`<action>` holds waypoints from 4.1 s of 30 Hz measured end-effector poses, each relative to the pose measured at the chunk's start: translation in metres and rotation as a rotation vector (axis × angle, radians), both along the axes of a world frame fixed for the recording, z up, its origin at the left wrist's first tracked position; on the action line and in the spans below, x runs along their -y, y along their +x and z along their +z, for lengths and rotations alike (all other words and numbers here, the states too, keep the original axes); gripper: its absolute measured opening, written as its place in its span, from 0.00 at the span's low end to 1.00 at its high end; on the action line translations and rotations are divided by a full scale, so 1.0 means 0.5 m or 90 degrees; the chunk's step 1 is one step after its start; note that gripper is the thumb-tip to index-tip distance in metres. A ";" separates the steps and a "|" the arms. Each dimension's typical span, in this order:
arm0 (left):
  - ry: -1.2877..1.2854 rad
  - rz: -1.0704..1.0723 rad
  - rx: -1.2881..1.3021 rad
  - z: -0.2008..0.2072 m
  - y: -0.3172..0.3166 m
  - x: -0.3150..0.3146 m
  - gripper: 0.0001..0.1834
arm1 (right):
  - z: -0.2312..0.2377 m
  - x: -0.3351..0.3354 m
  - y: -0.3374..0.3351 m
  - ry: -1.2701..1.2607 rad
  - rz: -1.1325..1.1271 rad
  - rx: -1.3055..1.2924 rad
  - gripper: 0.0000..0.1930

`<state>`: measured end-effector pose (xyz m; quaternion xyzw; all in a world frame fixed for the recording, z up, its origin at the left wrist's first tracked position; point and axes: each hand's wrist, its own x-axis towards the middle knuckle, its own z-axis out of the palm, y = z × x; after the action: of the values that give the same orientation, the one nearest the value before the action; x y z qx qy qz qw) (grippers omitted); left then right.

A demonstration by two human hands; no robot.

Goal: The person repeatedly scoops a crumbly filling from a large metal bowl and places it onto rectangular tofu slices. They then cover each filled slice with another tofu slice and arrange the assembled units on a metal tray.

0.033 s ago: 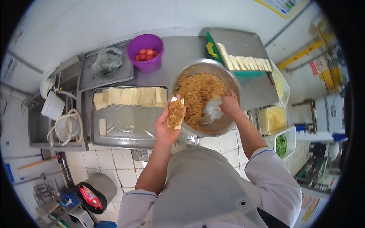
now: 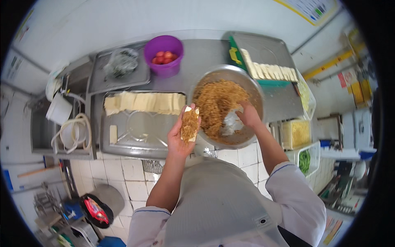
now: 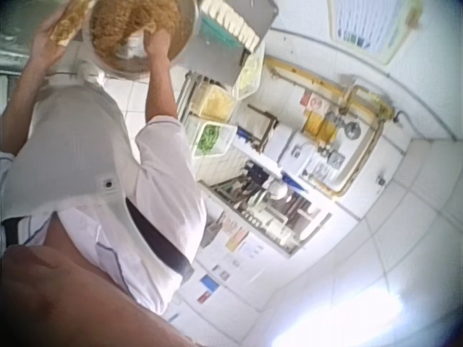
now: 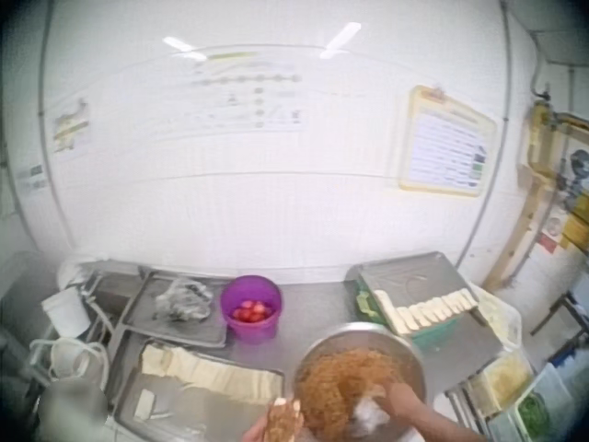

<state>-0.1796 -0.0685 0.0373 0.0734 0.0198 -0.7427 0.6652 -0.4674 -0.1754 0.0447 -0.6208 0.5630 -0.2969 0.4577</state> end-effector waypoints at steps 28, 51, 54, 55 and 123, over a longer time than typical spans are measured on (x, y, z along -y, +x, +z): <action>0.188 0.493 -0.068 -0.233 0.741 -0.490 0.28 | -0.485 -0.071 1.212 0.042 0.402 -0.342 0.29; 0.186 0.398 -0.038 -0.353 0.791 -0.354 0.27 | -0.124 -0.174 1.140 0.076 0.511 -0.135 0.13; 0.159 0.372 -0.041 -0.349 0.775 -0.304 0.27 | -0.026 -0.195 1.108 0.099 0.512 -0.127 0.11; 0.143 0.358 -0.052 -0.341 0.766 -0.285 0.27 | -0.001 -0.201 1.093 0.131 0.506 -0.105 0.11; 0.077 0.112 0.160 0.079 -0.478 0.154 0.37 | 0.148 0.183 -0.181 -0.166 0.370 0.037 0.16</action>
<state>-0.4186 -0.1457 0.0770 0.2039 -0.0124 -0.6638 0.7195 -0.5580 -0.2668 0.1186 -0.8003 0.3062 -0.2407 0.4559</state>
